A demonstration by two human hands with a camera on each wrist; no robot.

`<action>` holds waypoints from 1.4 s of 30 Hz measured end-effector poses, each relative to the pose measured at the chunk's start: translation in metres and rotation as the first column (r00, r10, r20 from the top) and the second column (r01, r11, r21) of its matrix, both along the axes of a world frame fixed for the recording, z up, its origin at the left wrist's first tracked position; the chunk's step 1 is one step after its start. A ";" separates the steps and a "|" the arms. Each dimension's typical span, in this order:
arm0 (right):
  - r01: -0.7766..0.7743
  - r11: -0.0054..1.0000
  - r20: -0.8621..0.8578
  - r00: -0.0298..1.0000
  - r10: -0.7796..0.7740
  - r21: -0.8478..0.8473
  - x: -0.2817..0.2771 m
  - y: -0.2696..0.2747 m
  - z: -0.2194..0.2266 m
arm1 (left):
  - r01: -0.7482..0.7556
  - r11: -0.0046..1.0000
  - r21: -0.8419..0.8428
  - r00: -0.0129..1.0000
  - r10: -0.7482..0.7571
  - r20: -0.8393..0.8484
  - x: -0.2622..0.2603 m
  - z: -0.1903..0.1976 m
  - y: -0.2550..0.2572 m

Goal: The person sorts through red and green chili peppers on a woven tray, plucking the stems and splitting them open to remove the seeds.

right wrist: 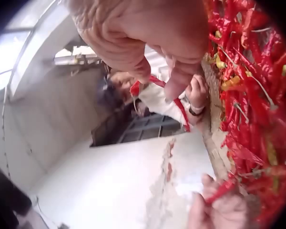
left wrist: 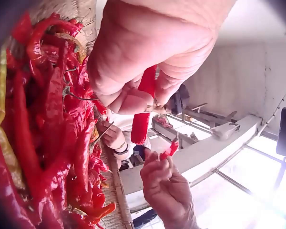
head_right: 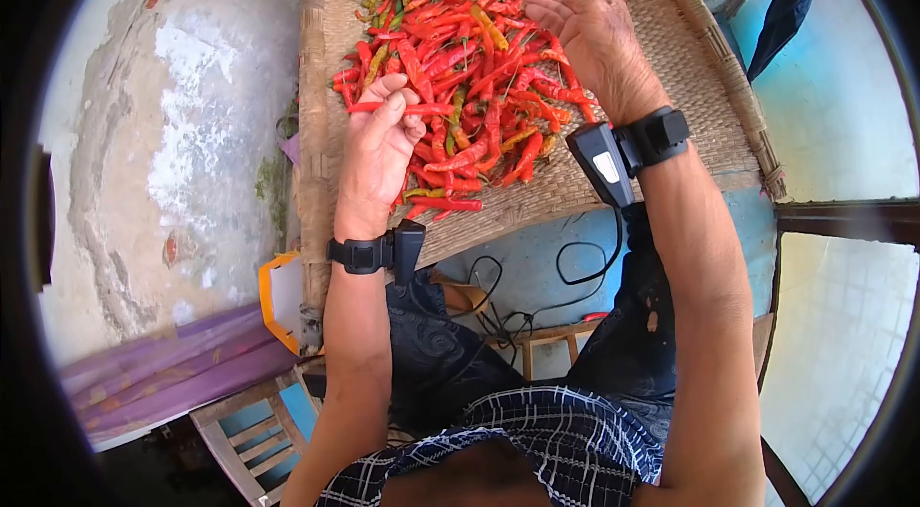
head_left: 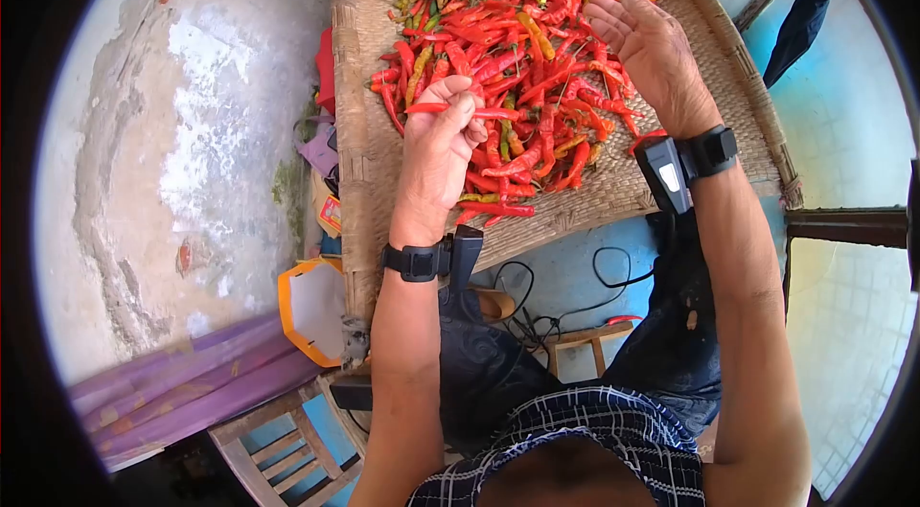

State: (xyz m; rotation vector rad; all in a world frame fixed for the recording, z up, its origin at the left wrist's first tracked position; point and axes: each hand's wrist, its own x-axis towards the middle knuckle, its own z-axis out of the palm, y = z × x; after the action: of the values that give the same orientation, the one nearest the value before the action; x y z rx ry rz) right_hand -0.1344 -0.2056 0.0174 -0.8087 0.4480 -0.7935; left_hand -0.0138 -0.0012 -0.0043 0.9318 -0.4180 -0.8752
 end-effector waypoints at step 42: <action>-0.600 0.562 -0.653 0.745 0.134 -0.570 -0.007 0.038 -0.009 | -0.361 0.874 0.324 0.537 -0.089 0.839 -0.003 -0.009 0.000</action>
State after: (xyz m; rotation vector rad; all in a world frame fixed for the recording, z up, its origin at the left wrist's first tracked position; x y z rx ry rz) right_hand -0.1416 -0.1680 0.0084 -1.9121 0.4020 -0.2663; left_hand -0.0164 -0.0013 -0.0134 1.8334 -0.9762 -0.2907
